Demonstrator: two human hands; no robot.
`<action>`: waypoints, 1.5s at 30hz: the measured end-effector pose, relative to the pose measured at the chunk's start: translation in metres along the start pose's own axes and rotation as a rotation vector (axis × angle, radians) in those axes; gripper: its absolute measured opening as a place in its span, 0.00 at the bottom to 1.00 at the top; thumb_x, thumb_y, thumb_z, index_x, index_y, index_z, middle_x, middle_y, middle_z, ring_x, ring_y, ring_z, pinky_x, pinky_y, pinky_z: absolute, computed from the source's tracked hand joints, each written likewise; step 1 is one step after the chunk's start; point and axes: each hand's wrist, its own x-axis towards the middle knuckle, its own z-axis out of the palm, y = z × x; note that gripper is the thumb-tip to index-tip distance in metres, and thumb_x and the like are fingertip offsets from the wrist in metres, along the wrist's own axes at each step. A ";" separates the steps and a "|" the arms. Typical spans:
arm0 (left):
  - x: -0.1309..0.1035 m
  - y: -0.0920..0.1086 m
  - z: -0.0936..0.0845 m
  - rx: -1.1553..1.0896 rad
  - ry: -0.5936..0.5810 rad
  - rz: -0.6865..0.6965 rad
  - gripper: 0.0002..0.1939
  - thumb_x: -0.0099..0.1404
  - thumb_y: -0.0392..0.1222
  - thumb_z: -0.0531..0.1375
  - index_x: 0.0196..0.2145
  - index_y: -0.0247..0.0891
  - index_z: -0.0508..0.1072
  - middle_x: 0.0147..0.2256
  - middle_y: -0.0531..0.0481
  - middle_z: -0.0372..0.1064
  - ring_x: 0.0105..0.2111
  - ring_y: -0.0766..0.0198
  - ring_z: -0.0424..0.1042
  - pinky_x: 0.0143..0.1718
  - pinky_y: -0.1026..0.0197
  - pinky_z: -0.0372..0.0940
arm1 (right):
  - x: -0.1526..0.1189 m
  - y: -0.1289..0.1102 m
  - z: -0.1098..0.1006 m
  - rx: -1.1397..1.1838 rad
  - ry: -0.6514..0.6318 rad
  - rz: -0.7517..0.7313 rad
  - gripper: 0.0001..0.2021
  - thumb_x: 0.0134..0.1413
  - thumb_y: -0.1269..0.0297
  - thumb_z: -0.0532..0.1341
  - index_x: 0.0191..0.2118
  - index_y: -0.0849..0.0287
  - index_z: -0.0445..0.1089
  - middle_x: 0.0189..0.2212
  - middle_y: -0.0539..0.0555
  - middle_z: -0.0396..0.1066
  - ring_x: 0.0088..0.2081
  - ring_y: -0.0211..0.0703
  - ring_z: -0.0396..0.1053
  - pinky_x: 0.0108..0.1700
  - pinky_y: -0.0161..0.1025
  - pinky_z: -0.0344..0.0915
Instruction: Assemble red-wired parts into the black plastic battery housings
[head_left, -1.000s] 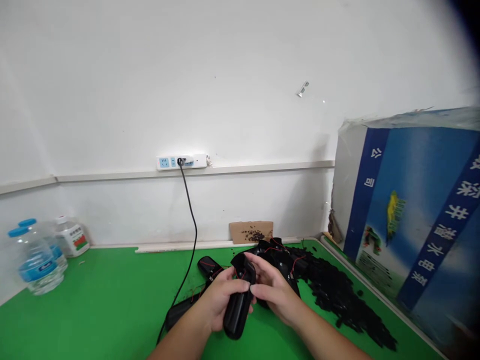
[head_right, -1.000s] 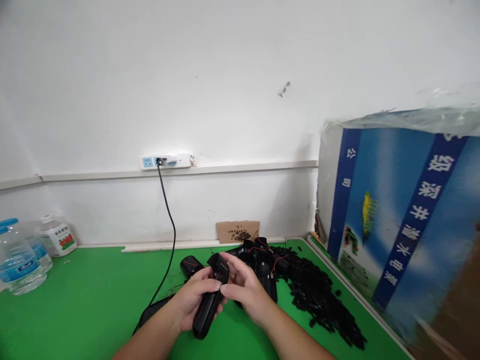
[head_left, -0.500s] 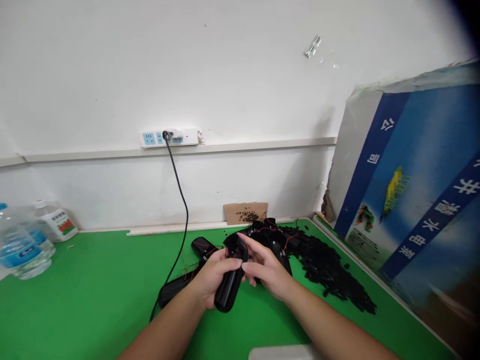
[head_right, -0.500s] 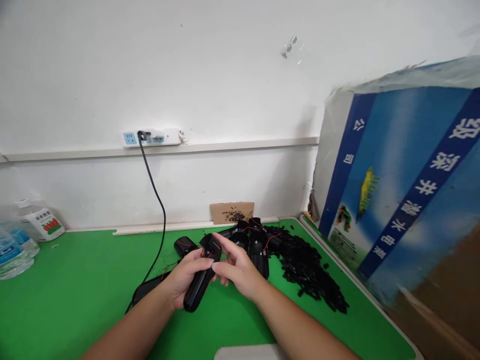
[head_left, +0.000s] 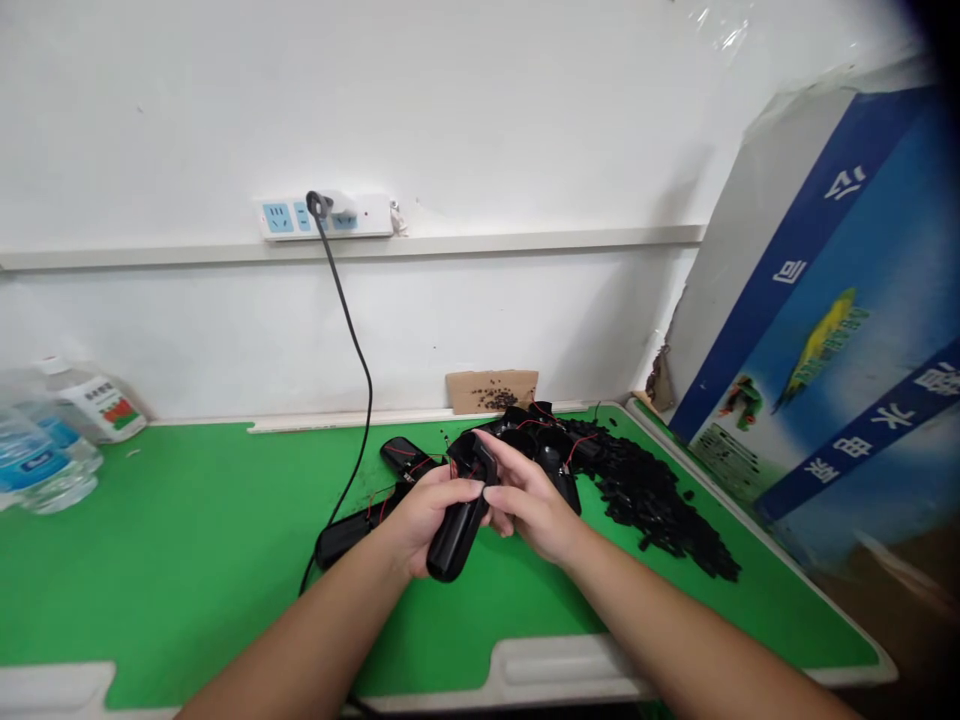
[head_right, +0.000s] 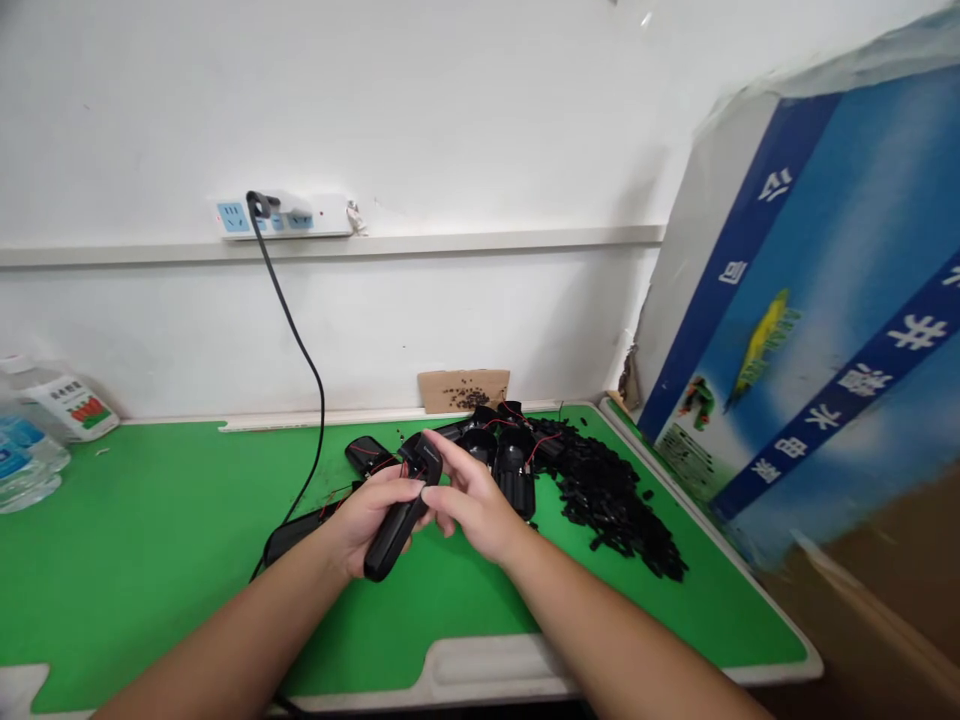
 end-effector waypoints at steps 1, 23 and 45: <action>0.000 0.000 0.000 -0.007 0.000 0.000 0.21 0.44 0.41 0.70 0.34 0.31 0.70 0.20 0.52 0.68 0.17 0.71 0.63 0.23 0.68 0.60 | 0.000 0.000 0.001 0.001 0.011 0.000 0.38 0.49 0.63 0.66 0.66 0.53 0.54 0.36 0.52 0.72 0.18 0.29 0.60 0.17 0.30 0.55; 0.004 -0.010 -0.003 -0.016 -0.085 0.037 0.13 0.51 0.38 0.67 0.33 0.31 0.70 0.23 0.50 0.68 0.22 0.69 0.67 0.25 0.67 0.60 | -0.006 -0.011 0.007 0.260 0.045 0.085 0.37 0.44 0.71 0.65 0.62 0.52 0.59 0.33 0.48 0.72 0.12 0.23 0.53 0.10 0.27 0.55; 0.016 -0.020 -0.001 0.097 0.392 0.402 0.17 0.51 0.40 0.68 0.37 0.35 0.67 0.30 0.54 0.68 0.29 0.68 0.67 0.34 0.64 0.65 | -0.011 0.001 0.026 -0.384 0.423 -0.122 0.14 0.54 0.53 0.63 0.33 0.61 0.74 0.24 0.50 0.66 0.19 0.31 0.57 0.18 0.31 0.57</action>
